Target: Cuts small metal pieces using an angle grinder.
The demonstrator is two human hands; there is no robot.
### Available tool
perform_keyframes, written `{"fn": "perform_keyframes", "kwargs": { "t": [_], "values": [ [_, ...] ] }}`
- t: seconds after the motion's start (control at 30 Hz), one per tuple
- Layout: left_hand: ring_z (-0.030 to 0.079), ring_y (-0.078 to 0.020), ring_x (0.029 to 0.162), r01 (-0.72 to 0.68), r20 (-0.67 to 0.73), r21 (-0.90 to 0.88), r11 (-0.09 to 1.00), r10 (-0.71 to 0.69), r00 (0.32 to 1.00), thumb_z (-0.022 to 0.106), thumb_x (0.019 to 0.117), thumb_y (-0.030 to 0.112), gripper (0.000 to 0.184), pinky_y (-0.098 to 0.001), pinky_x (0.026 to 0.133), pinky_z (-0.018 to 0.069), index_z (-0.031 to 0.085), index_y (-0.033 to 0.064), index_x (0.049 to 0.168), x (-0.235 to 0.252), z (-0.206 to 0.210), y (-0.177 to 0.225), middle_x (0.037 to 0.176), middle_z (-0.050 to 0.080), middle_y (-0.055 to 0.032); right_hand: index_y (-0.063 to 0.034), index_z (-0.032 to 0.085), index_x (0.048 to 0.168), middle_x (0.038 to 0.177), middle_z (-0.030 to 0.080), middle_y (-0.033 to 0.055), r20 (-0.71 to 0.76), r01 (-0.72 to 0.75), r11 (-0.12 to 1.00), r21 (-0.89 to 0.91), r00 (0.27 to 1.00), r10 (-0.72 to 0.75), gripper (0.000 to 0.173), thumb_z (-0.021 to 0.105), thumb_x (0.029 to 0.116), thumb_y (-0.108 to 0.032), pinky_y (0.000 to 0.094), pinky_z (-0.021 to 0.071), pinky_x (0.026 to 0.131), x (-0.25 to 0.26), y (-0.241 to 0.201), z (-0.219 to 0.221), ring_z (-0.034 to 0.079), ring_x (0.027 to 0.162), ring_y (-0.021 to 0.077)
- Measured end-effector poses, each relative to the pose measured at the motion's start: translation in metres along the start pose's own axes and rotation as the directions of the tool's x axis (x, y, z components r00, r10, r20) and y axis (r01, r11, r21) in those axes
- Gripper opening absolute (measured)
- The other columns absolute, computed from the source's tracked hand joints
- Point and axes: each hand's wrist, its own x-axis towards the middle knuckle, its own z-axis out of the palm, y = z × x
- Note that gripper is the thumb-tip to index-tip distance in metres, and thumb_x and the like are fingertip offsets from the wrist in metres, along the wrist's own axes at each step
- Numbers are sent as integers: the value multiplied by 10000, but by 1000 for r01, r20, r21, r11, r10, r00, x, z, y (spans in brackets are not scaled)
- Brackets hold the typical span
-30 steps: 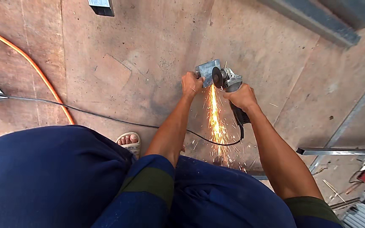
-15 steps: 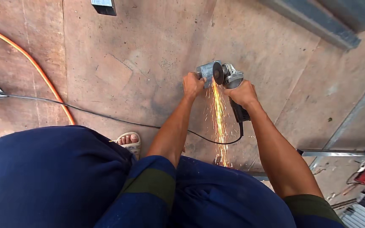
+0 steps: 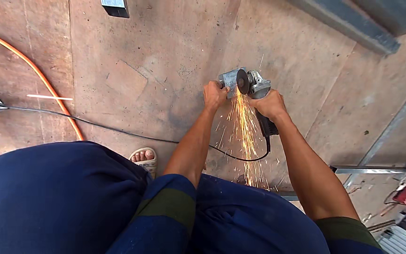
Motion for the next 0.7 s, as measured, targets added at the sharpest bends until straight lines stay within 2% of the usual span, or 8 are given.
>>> {"fn": "perform_keyframes", "kwargs": {
  "t": [0.17, 0.33, 0.5, 0.6, 0.7],
  "values": [
    [726, -281, 937, 0, 0, 0, 1000, 0, 1000, 730, 912, 337, 271, -548, 850, 575, 749, 68, 936, 0, 0, 0, 934, 749, -112, -11, 660, 1134, 1029, 693, 245, 4, -5, 1000, 1, 1000, 5, 645, 882, 709, -443, 705, 508, 831, -2, 3, 0, 671, 992, 444],
    [727, -279, 923, 3, -5, -10, 1000, -3, 1000, 736, 911, 343, 270, -544, 841, 575, 748, 74, 928, 0, 1, 0, 920, 748, -108, -17, 669, 1127, 1027, 700, 233, 11, 0, 1000, -16, 1000, 0, 658, 873, 720, -492, 708, 505, 836, -5, 7, 1, 675, 993, 436],
    [727, -275, 913, -2, -8, -2, 1000, 2, 1000, 732, 913, 341, 266, -539, 832, 576, 747, 76, 906, 0, 1, 0, 907, 747, -103, -16, 659, 1147, 1036, 694, 242, 20, -11, 1000, -11, 1000, 11, 652, 875, 717, -456, 702, 505, 833, -7, 10, 2, 669, 998, 444],
    [729, -279, 924, 15, 0, -3, 1000, -15, 1000, 736, 915, 348, 276, -544, 841, 577, 747, 73, 930, 0, 1, 1, 922, 749, -111, -32, 665, 1151, 1023, 700, 231, 16, -2, 999, -33, 1000, 3, 675, 850, 728, -523, 695, 513, 824, -9, 13, 3, 680, 979, 431],
    [726, -275, 923, 14, 5, -3, 1000, -14, 1000, 734, 916, 351, 282, -540, 842, 575, 746, 69, 928, -1, 0, 3, 917, 745, -111, -15, 658, 1157, 1023, 697, 243, 19, -9, 999, -31, 1000, 10, 667, 866, 724, -478, 706, 508, 828, -8, 15, 3, 678, 978, 440]
  ]
}}
